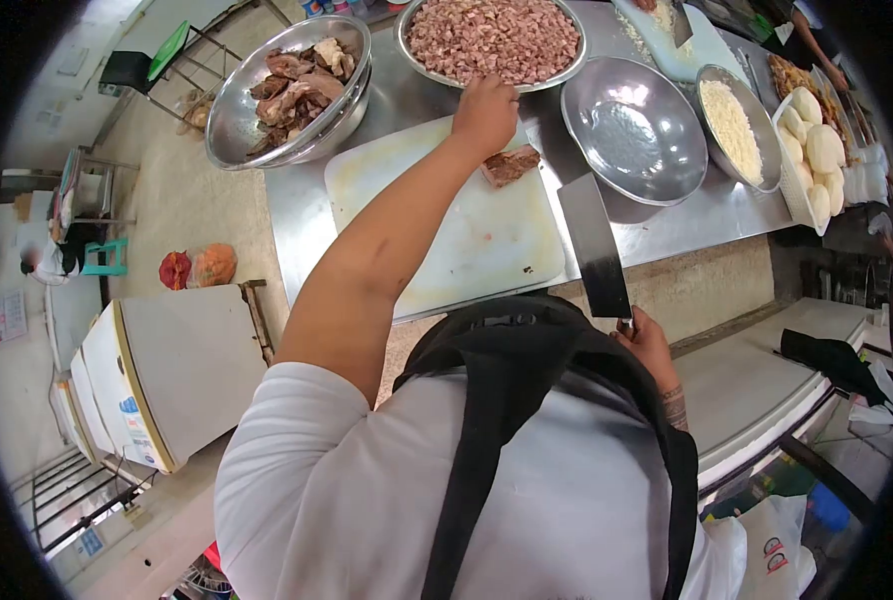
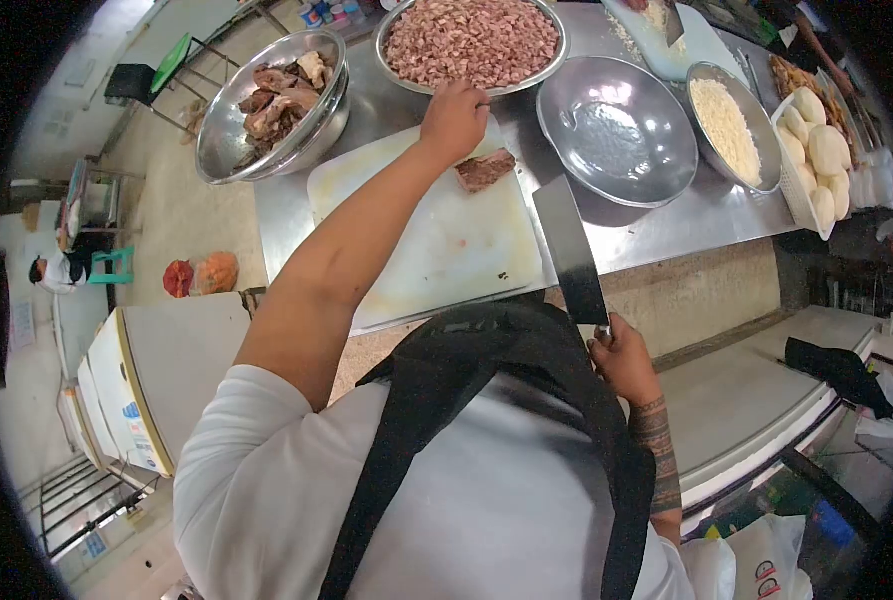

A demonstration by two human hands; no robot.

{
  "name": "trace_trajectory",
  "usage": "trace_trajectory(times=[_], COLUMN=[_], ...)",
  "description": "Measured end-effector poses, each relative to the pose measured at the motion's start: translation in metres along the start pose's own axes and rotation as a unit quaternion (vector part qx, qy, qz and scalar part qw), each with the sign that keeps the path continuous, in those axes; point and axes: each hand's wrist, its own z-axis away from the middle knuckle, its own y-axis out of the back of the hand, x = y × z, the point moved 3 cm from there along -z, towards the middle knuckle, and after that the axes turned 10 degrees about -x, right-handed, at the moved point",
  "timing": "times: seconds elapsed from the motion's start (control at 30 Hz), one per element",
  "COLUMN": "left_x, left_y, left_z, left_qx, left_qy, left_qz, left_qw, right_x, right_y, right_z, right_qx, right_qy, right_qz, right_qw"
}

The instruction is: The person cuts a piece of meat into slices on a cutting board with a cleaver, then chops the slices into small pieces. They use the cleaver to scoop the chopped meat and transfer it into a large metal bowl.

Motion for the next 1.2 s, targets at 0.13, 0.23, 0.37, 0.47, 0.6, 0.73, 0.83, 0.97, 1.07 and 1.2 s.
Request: trace_trajectory(times=[0.13, 0.23, 0.37, 0.47, 0.6, 0.73, 0.83, 0.97, 1.07, 1.2], left_x=[0.001, -0.002, 0.002, 0.02, 0.015, -0.002, -0.009, -0.063, -0.07, -0.057], left_y=[-0.009, -0.012, 0.003, 0.01, -0.034, -0.029, 0.019, 0.042, 0.07, 0.064], left_z=[-0.013, -0.027, -0.03, 0.011, 0.067, 0.093, 0.125, 0.199, 0.221, 0.225], left_qx=[0.014, 0.021, -0.008, -0.047, -0.212, -0.295, -0.377, -0.276, -0.147, -0.1], left_qy=[0.043, 0.074, 0.062, 0.071, 0.094, 0.094, 0.093, 0.04, 0.161, 0.339], left_qz=[-0.015, -0.069, -0.091, -0.028, -0.013, -0.013, -0.05, -0.066, 0.101, 0.256], left_qw=[0.999, 0.995, 0.994, 0.996, 0.973, 0.951, 0.92, 0.958, 0.971, 0.9], right_x=[-0.002, -0.003, 0.01, 0.002, -0.006, -0.027, -0.028, -0.028, -0.083, -0.105], right_y=[0.0, 0.003, 0.01, 0.016, 0.021, 0.031, 0.03, 0.017, -0.01, -0.041], right_z=[-0.005, -0.004, -0.006, -0.005, -0.006, -0.011, -0.026, -0.066, -0.093, -0.136], right_qx=[0.009, -0.008, -0.003, 0.001, 0.013, -0.018, -0.033, -0.082, -0.148, -0.195], right_qy=[0.035, 0.005, 0.012, -0.001, 0.006, 0.003, 0.016, 0.043, 0.024, 0.102], right_qz=[0.033, 0.033, 0.033, 0.031, 0.06, 0.122, 0.122, 0.159, 0.223, 0.298], right_qw=[0.999, 0.999, 0.999, 1.0, 0.998, 0.992, 0.992, 0.983, 0.963, 0.929])
